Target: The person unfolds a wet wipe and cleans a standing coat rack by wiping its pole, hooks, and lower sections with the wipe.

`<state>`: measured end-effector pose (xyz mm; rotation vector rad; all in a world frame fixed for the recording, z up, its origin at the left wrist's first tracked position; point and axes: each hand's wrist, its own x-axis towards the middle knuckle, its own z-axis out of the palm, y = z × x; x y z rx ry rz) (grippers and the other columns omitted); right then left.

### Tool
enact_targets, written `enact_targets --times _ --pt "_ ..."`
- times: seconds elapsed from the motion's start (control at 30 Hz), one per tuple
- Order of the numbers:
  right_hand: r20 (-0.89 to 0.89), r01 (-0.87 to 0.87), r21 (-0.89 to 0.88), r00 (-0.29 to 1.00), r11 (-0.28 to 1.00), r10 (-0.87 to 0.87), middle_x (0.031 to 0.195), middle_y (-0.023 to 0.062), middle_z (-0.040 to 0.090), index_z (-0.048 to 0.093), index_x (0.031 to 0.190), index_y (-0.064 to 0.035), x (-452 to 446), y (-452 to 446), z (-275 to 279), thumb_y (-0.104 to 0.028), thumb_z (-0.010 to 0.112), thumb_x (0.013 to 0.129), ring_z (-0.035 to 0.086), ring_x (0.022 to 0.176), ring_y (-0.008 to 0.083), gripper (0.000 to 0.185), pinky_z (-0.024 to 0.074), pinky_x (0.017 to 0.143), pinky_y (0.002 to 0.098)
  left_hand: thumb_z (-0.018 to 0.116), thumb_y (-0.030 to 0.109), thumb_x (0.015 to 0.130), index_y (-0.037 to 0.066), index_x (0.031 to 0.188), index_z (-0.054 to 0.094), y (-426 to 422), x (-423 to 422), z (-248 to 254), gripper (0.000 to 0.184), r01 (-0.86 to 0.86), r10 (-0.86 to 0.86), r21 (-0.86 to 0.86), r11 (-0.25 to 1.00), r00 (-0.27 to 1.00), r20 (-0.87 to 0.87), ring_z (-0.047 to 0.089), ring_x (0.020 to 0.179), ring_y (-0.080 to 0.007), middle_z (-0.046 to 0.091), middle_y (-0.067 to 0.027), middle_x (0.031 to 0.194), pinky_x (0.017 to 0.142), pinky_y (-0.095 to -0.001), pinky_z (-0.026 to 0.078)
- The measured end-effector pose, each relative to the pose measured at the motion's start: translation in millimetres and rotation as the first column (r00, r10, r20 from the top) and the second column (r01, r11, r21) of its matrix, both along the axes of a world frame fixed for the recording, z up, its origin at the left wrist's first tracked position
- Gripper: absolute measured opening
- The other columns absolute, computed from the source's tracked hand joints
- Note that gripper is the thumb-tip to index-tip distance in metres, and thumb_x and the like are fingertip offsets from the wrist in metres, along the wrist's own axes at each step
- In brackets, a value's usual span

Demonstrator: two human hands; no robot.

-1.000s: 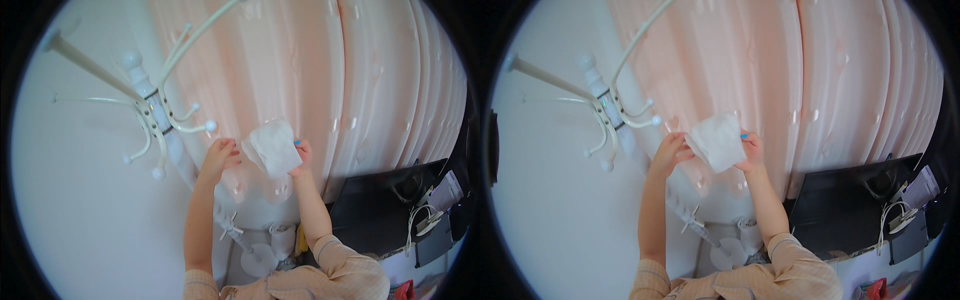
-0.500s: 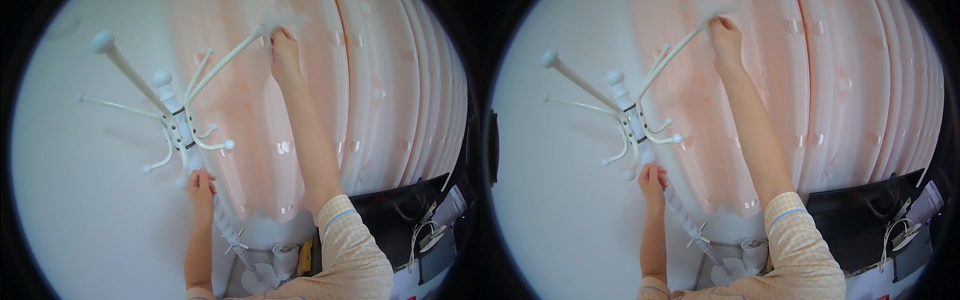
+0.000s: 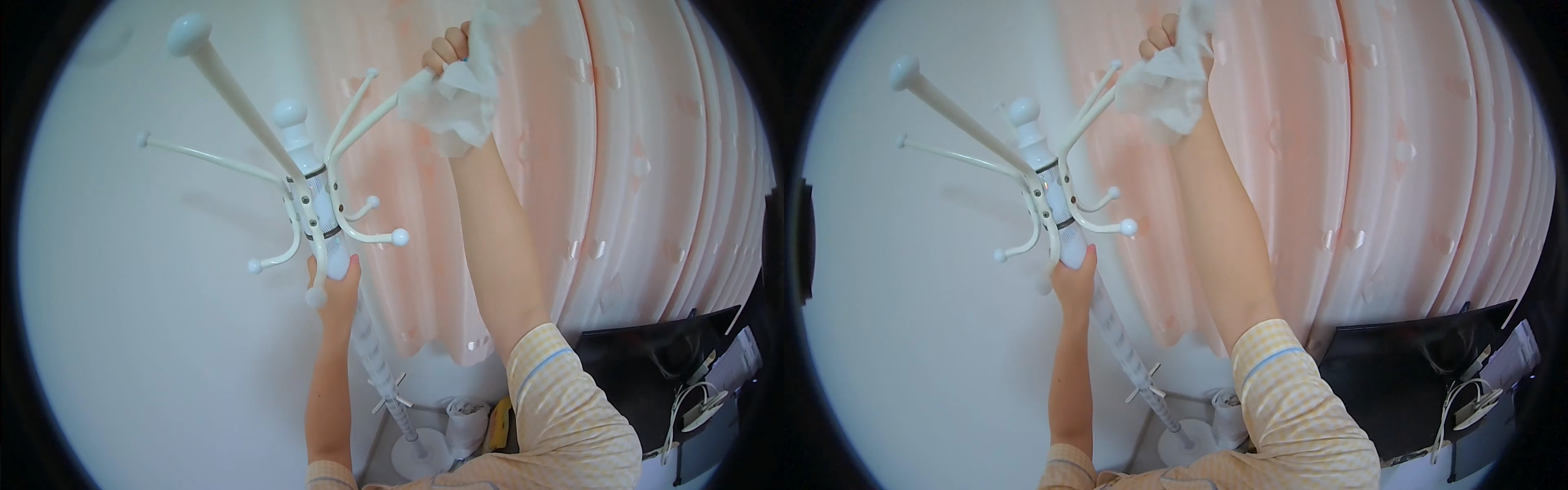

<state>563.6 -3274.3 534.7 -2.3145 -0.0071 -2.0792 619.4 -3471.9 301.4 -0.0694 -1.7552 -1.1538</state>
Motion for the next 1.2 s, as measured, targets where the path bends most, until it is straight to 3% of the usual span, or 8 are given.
enact_targets --times 0.23,0.53,0.63,0.7,0.83,0.9,1.0,1.2 --pt "-0.096 0.043 -0.059 0.994 0.997 -0.049 0.061 -0.0001 0.036 0.050 0.095 -0.0049 -0.4 -11.3 -4.4 -0.017 0.046 0.084 0.034 0.053 0.0123 0.017 0.0306 0.047 0.0236 0.066 0.020 0.069 -0.001 0.097 0.047 2.3 2.4 -2.8 0.040 0.013 -0.013 0.022 1.000 1.000 -0.001 0.058 0.075 -0.0280 0.058 -0.0162 0.082 0.067 -0.0373 0.045" --pt "0.140 0.243 -0.283 0.968 0.928 -0.211 0.059 0.0010 0.041 0.048 0.102 -0.0039 13.3 -18.6 -12.5 -0.014 0.048 0.081 0.034 0.051 0.0123 0.023 0.0317 0.047 0.0244 0.067 0.018 0.069 -0.008 0.094 0.054 6.6 6.3 -0.8 0.038 0.011 -0.009 0.038 0.999 0.999 -0.052 0.057 0.077 -0.0244 0.060 -0.0162 0.084 0.071 -0.0334 0.044" --pt "0.240 0.166 -0.223 0.964 0.961 -0.111 0.058 0.0011 0.041 0.048 0.100 -0.0029 9.9 -16.9 -11.9 -0.014 0.049 0.080 0.035 0.051 0.0120 0.023 0.0313 0.047 0.0243 0.067 0.017 0.069 -0.008 0.095 0.054 5.3 7.4 0.6 0.038 0.038 -0.036 0.038 0.999 0.997 -0.063 0.057 0.077 -0.0249 0.059 -0.0159 0.084 0.071 -0.0337 0.044" --pt "0.073 -0.173 -0.088 0.981 0.981 0.179 0.058 0.0012 0.042 0.048 0.098 -0.0021 0.5 -19.2 -8.9 -0.016 0.048 0.080 0.035 0.051 0.0121 0.022 0.0310 0.048 0.0241 0.067 0.017 0.069 -0.008 0.095 0.054 7.0 9.8 1.9 0.039 0.048 -0.045 0.037 0.998 0.997 -0.069 0.057 0.078 -0.0253 0.059 -0.0159 0.085 0.072 -0.0339 0.044" --pt "0.036 -0.102 -0.065 0.994 0.993 0.104 0.058 0.0010 0.042 0.050 0.090 -0.0040 5.8 -35.7 -19.0 -0.016 0.047 0.081 0.035 0.050 0.0131 0.016 0.0321 0.049 0.0246 0.066 0.017 0.069 -0.006 0.097 0.050 7.5 9.1 1.4 0.040 0.026 -0.024 0.018 1.000 0.997 -0.074 0.057 0.077 -0.0253 0.058 -0.0159 0.085 0.070 -0.0349 0.044" --pt "0.457 0.205 -0.164 0.883 0.965 -0.110 0.050 0.0002 0.031 0.042 0.073 -0.0102 27.4 -64.2 -34.2 -0.021 0.042 0.084 0.028 0.041 0.0133 0.016 0.0245 0.037 0.0261 0.066 0.018 0.070 -0.003 0.099 0.047 6.4 10.9 -0.3 0.041 0.015 -0.016 -0.012 1.000 0.998 -0.060 0.057 0.075 -0.0250 0.057 -0.0156 0.083 0.066 -0.0357 0.045" --pt "0.092 -0.036 -0.101 0.995 0.994 0.046 0.047 0.0018 0.032 0.041 0.071 -0.0111 -3.7 -87.7 -41.2 -0.027 0.041 0.087 0.027 0.038 0.0145 0.023 0.0252 0.037 0.0266 0.065 0.017 0.070 -0.003 0.098 0.047 7.1 9.5 1.5 0.039 0.033 -0.033 -0.005 0.999 0.995 -0.095 0.056 0.073 -0.0241 0.057 -0.0154 0.082 0.066 -0.0352 0.045" --pt "0.277 -0.062 0.101 0.960 0.993 0.032 0.049 0.0049 0.038 0.041 0.070 -0.0091 -6.7 -87.9 -56.2 -0.029 0.039 0.090 0.035 0.041 0.0161 0.029 0.0304 0.038 0.0294 0.067 0.017 0.069 -0.008 0.097 0.053 7.9 11.1 3.0 0.040 0.038 -0.037 0.079 0.996 0.999 -0.009 0.057 0.079 -0.0246 0.059 -0.0161 0.086 0.072 -0.0335 0.043"
